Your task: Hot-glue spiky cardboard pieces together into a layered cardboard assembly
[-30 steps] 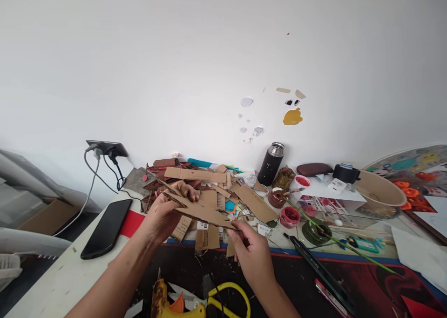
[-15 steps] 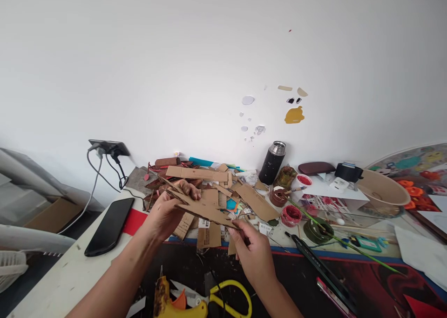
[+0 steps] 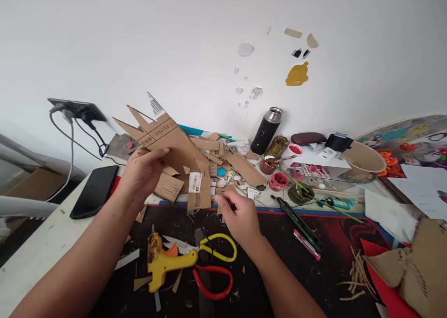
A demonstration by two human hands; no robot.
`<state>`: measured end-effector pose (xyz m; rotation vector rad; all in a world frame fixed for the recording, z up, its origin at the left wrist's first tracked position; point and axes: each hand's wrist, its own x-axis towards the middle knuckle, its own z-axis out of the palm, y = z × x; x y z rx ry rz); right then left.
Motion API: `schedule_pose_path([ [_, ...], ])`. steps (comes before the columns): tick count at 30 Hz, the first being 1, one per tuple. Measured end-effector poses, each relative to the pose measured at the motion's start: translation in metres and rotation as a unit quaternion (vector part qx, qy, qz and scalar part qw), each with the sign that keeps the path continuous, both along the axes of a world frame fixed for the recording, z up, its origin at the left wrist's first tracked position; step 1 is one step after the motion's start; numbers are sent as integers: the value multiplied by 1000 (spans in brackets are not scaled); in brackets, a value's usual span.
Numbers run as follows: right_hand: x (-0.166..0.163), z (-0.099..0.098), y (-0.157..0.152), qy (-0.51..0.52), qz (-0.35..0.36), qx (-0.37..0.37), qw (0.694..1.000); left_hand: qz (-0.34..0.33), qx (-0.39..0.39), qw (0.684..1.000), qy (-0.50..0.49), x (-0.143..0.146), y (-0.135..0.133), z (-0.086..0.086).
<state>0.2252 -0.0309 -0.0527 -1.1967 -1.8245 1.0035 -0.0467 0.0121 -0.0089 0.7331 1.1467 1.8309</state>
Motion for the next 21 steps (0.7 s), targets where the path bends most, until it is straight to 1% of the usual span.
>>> schedule_pose_path([
  [3, -5, 7, -9, -13, 89, 30, 996, 6, 2, 1000, 3, 4, 2, -2],
  [6, -15, 12, -23, -12, 195, 36, 980, 10, 2, 1000, 3, 12, 1, -4],
  [9, -26, 11, -36, -49, 263, 94, 959, 8, 2, 1000, 1, 16, 0, -3],
  [11, -33, 8, -43, -102, 285, 136, 943, 5, 6, 1000, -1, 15, -1, -2],
  [13, -39, 7, -49, -172, 311, 160, 921, 1, 11, 1000, -4, 14, -2, 0],
  [16, -44, 10, -55, -252, 339, 170, 890, -4, 21, 1000, -10, 13, -3, 3],
  [21, -48, 14, -60, -327, 352, 177, 859, -11, 23, 999, -27, 14, -4, 5],
])
